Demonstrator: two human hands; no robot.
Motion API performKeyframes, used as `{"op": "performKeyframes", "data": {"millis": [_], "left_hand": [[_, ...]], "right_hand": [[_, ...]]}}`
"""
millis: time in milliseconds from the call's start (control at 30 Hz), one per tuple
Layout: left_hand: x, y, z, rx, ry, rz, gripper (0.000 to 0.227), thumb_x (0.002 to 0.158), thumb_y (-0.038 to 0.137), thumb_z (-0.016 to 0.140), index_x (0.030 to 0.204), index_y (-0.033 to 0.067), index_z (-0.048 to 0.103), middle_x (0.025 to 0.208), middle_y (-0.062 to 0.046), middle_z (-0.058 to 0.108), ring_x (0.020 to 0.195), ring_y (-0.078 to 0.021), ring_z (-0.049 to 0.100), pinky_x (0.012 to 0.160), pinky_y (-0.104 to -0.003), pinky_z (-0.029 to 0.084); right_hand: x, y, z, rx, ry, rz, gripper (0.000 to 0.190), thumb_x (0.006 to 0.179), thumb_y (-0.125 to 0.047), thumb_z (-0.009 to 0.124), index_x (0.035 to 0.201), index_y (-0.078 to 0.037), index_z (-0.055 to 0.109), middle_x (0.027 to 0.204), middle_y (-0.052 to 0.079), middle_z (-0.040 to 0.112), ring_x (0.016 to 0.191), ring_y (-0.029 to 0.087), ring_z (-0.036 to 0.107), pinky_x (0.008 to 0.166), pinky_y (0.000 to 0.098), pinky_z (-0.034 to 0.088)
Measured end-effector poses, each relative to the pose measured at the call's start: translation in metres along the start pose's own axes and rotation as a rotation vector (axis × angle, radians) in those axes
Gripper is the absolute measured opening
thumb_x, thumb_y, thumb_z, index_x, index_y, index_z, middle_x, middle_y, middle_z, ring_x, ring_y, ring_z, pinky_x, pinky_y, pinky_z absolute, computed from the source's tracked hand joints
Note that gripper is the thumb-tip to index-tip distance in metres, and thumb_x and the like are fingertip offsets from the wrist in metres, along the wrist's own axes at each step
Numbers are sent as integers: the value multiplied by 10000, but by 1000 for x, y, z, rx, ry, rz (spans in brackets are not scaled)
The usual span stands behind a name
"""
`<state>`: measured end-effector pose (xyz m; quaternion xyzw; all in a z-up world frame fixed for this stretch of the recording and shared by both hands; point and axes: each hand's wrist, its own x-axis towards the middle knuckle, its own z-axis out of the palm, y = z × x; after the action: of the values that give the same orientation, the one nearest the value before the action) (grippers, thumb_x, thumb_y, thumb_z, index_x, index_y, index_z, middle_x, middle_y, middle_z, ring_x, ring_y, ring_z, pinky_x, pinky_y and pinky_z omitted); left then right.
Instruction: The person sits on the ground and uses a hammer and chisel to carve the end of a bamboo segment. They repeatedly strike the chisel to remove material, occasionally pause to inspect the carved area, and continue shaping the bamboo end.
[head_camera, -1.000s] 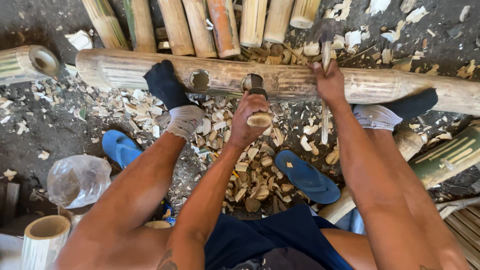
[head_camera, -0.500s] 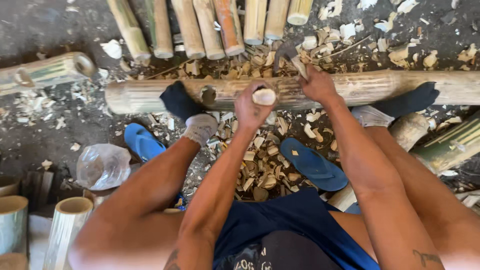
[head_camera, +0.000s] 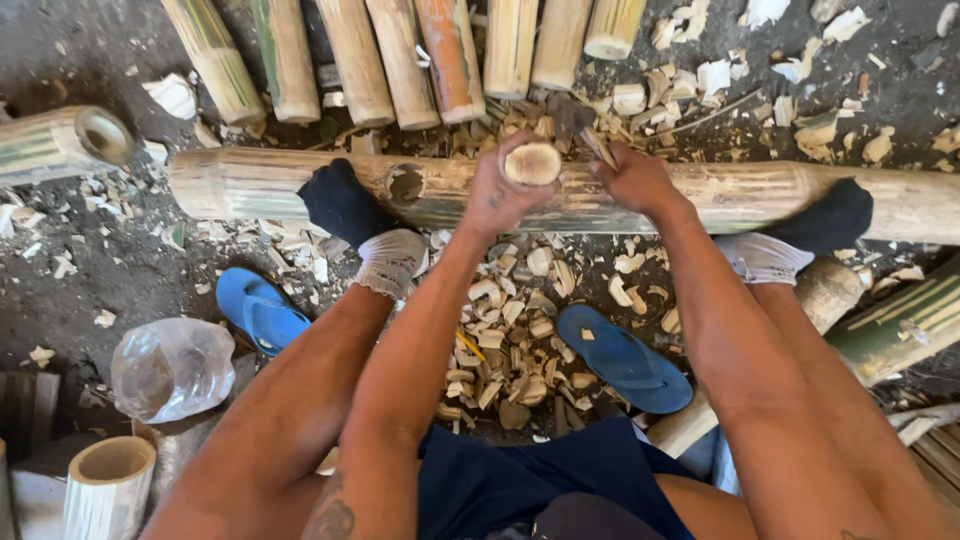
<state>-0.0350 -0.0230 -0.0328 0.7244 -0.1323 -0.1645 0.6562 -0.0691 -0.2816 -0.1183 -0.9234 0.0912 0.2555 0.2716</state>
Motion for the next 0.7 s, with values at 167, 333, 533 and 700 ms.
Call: {"op": "performKeyframes", "data": {"millis": [167, 333, 533, 700], "left_hand": [[-17, -19, -9, 54, 50, 273, 501, 709, 119, 924, 1151, 118, 689, 1134, -64, 716, 1072, -223, 694, 958, -385, 587], [-72, -32, 21, 135, 110, 480, 452, 741, 111, 953, 1098, 177, 683, 1097, -5, 726, 1076, -185, 693, 997, -403, 587], [-74, 9, 27, 133, 68, 345, 536, 691, 107, 931, 1118, 163, 612, 1096, -22, 691, 1057, -218, 677, 954, -364, 566], [-44, 42, -12, 221, -239, 339, 630, 774, 160, 917, 1300, 170, 572, 1269, -54, 664, 1204, -271, 675, 1065, -414, 544]], "right_hand": [[8, 0, -6, -87, 328, -315, 591, 1037, -505, 571, 1364, -14, 532, 1080, 274, 692, 1027, 461, 643, 1004, 580, 400], [-21, -4, -10, 70, -28, 91, 406, 1033, -444, 524, 1249, -108, 595, 1055, 175, 719, 1032, 380, 690, 1115, 507, 373], [-68, -13, 11, 11, 436, -290, 452, 962, -323, 687, 1315, -70, 558, 1190, 217, 677, 1168, 416, 622, 1112, 590, 334], [-154, -22, 93, 85, 622, -181, 608, 926, -147, 721, 1457, 15, 473, 1432, 246, 550, 1339, 459, 486, 1060, 590, 366]]}}
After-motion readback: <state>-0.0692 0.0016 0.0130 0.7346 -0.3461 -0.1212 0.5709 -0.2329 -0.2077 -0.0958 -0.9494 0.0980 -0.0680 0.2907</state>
